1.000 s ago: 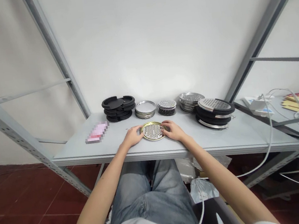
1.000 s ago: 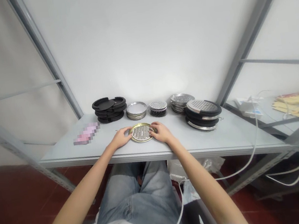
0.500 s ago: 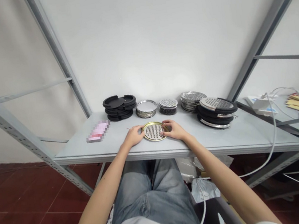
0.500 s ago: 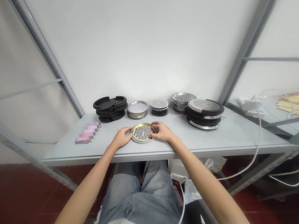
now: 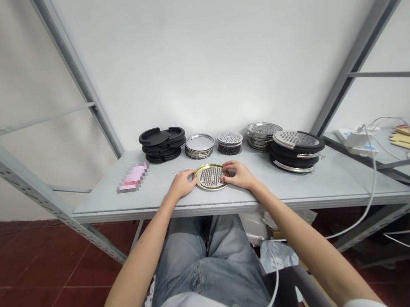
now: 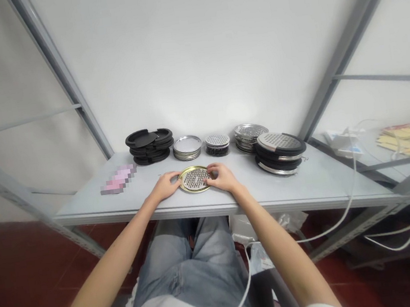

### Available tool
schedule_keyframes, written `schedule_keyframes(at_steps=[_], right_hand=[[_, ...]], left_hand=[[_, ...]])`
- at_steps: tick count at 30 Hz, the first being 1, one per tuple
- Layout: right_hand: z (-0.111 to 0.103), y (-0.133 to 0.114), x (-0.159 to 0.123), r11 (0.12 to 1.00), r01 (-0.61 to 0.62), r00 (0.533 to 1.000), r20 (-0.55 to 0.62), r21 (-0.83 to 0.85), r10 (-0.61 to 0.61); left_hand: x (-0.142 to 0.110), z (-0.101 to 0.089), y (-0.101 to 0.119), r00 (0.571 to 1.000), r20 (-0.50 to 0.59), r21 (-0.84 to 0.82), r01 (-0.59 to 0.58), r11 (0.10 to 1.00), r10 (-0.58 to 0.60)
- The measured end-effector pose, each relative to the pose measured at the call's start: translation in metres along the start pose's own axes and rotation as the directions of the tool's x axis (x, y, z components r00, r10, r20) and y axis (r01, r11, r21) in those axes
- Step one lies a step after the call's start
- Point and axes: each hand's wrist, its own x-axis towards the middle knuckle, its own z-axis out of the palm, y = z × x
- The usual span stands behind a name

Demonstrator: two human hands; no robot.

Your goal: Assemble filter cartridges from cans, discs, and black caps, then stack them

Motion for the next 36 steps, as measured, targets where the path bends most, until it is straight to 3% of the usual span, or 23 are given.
schedule_keyframes(at_steps=[23, 36], right_hand=[[0.001, 0.006, 0.0, 0.997, 0.063, 0.995, 0.084, -0.044, -0.06], [0.002, 0.006, 0.001, 1.0, -0.027, 1.0, -0.004, -0.006, 0.027]], left_hand=[[-0.003, -0.004, 0.013, 0.994, 0.033, 0.112, -0.107, 0.988, 0.104], [-0.006, -0.001, 0.008, 0.985, 0.055, 0.145, -0.167, 0.975, 0.161]])
